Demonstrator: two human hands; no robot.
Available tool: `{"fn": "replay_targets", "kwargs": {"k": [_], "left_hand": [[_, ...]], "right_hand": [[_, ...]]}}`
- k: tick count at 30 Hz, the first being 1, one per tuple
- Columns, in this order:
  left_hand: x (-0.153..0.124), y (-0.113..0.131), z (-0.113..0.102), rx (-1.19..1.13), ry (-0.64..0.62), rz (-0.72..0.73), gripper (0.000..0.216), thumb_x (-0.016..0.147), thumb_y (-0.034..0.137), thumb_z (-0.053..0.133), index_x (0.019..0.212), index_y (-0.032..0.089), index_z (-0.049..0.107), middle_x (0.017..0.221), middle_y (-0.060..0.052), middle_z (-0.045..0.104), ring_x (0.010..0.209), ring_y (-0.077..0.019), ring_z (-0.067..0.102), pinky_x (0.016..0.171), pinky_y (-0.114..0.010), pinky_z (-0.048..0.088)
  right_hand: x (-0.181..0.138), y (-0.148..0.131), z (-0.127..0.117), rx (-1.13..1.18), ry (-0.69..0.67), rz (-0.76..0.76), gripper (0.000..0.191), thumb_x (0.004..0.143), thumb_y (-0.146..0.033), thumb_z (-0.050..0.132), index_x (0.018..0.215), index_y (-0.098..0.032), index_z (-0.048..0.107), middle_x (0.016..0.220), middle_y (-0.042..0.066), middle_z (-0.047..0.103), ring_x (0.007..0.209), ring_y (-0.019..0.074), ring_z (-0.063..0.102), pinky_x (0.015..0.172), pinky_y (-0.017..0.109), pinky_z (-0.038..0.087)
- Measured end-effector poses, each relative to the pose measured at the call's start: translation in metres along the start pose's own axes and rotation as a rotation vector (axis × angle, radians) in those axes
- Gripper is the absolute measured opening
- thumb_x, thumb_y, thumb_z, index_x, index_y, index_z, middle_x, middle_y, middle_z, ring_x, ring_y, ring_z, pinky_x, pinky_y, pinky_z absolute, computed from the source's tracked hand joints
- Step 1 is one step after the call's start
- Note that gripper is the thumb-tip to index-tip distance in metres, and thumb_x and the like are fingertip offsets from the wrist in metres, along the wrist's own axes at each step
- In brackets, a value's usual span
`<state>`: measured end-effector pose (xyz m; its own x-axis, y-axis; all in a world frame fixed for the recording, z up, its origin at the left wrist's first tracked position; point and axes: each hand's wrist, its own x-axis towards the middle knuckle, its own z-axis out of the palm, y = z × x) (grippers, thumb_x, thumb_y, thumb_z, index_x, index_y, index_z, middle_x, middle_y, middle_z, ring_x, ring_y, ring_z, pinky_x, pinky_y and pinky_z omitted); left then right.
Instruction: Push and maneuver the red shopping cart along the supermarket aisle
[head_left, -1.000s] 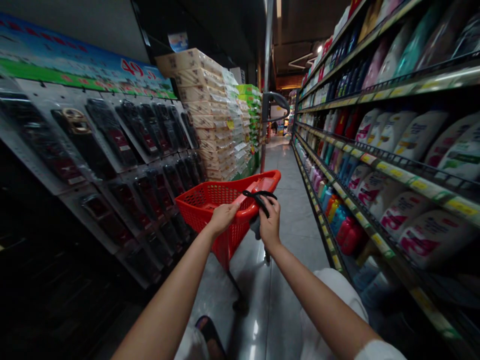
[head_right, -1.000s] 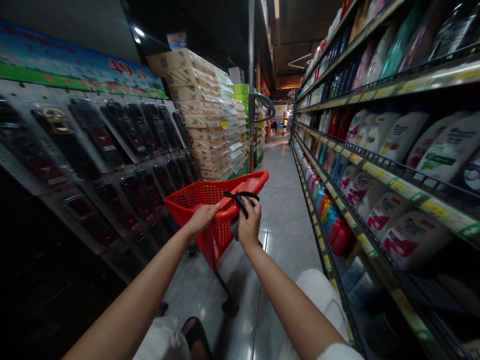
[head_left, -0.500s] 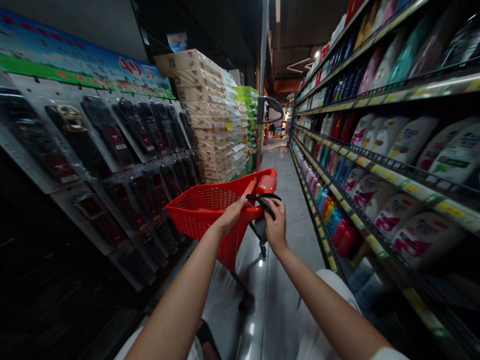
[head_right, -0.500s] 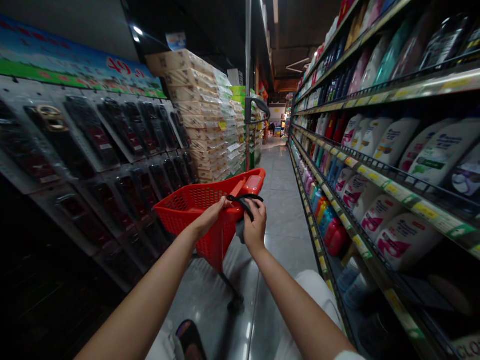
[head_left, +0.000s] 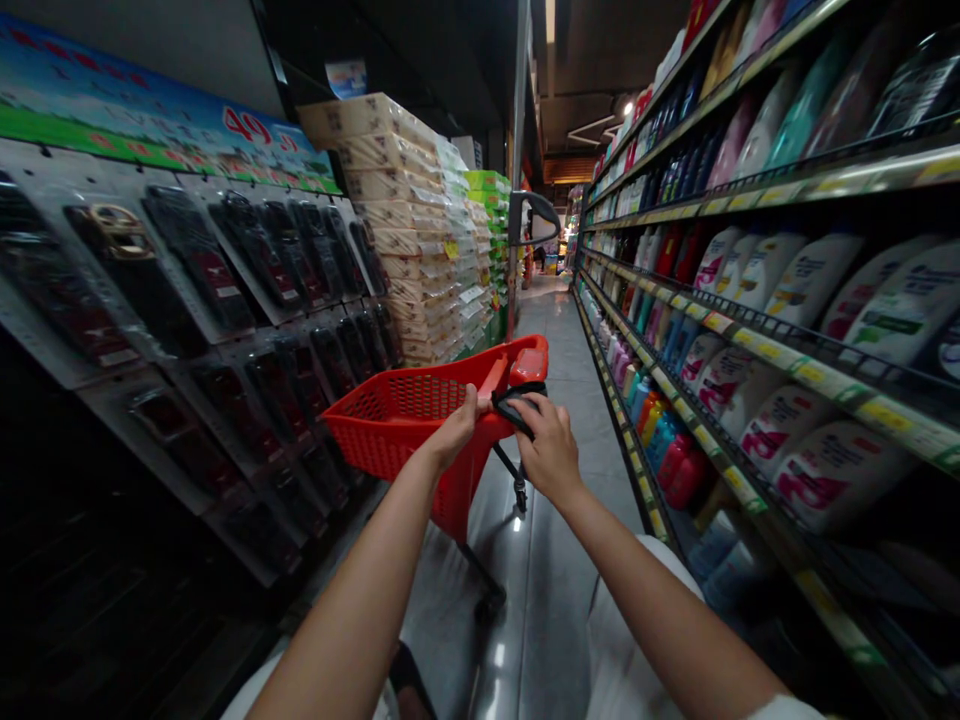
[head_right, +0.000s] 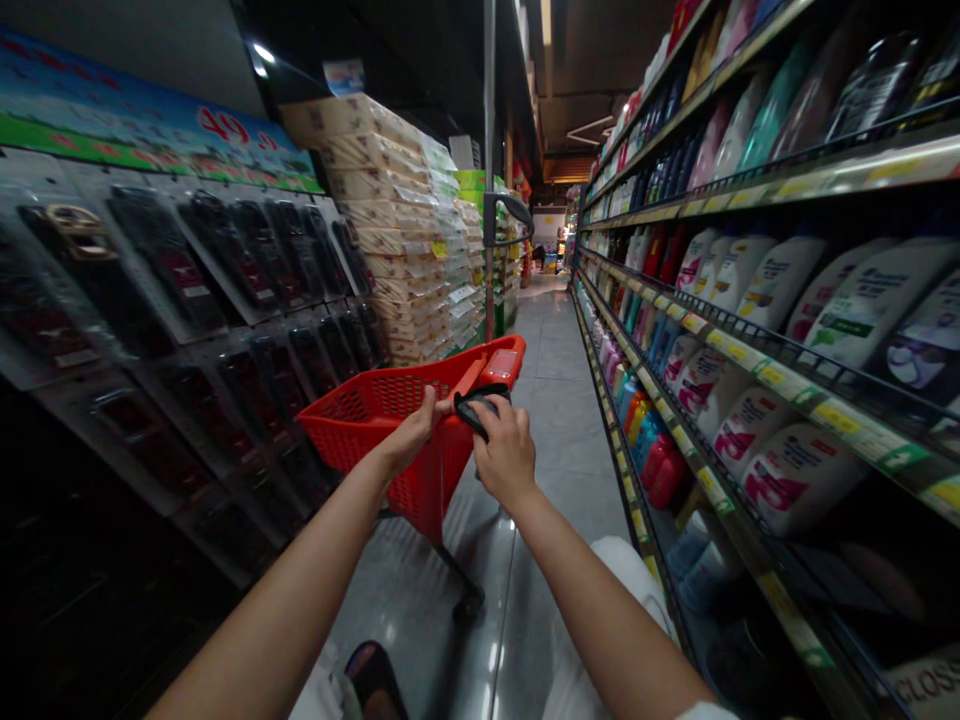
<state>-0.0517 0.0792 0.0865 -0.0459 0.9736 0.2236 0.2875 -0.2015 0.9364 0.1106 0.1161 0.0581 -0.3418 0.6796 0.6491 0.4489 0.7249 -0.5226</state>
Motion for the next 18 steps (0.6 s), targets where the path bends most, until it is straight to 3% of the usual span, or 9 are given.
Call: {"fn": "replay_targets", "kwargs": {"k": [8, 10, 14, 18], "left_hand": [[-0.003, 0.001, -0.004, 0.08, 0.047, -0.12, 0.088, 0.085, 0.077, 0.008, 0.093, 0.017, 0.071, 0.079, -0.006, 0.07, 0.078, -0.0197, 0.061, 0.073, -0.03, 0.048], [0.0, 0.0, 0.0, 0.095, 0.07, -0.105, 0.087, 0.085, 0.077, 0.01, 0.092, 0.017, 0.072, 0.079, -0.006, 0.071, 0.082, -0.0211, 0.062, 0.074, -0.03, 0.048], [0.006, -0.005, 0.007, 0.109, 0.115, -0.054, 0.084, 0.087, 0.075, 0.013, 0.092, 0.016, 0.073, 0.09, -0.006, 0.073, 0.095, -0.0225, 0.062, 0.087, -0.033, 0.048], [0.008, -0.025, -0.009, 0.207, 0.164, 0.065, 0.075, 0.093, 0.065, 0.017, 0.099, 0.013, 0.07, 0.109, -0.009, 0.071, 0.108, -0.0227, 0.061, 0.103, -0.036, 0.041]], "right_hand": [[0.067, 0.037, -0.002, 0.031, -0.059, 0.047, 0.035, 0.091, -0.02, 0.045, 0.116, -0.027, 0.069, 0.128, 0.002, 0.062, 0.115, 0.0191, 0.053, 0.101, 0.037, 0.036], [0.065, 0.031, 0.001, 0.01, -0.045, 0.075, 0.035, 0.091, -0.019, 0.045, 0.114, -0.027, 0.07, 0.127, 0.003, 0.062, 0.114, 0.0195, 0.053, 0.101, 0.038, 0.035], [0.031, 0.006, 0.002, -0.082, -0.018, 0.032, 0.033, 0.09, -0.02, 0.048, 0.112, -0.029, 0.07, 0.125, 0.002, 0.063, 0.105, 0.0226, 0.049, 0.092, 0.037, 0.038], [0.015, 0.005, -0.002, -0.091, 0.001, -0.048, 0.031, 0.088, -0.021, 0.051, 0.112, -0.029, 0.07, 0.123, 0.002, 0.064, 0.098, 0.0239, 0.047, 0.085, 0.036, 0.039]]}}
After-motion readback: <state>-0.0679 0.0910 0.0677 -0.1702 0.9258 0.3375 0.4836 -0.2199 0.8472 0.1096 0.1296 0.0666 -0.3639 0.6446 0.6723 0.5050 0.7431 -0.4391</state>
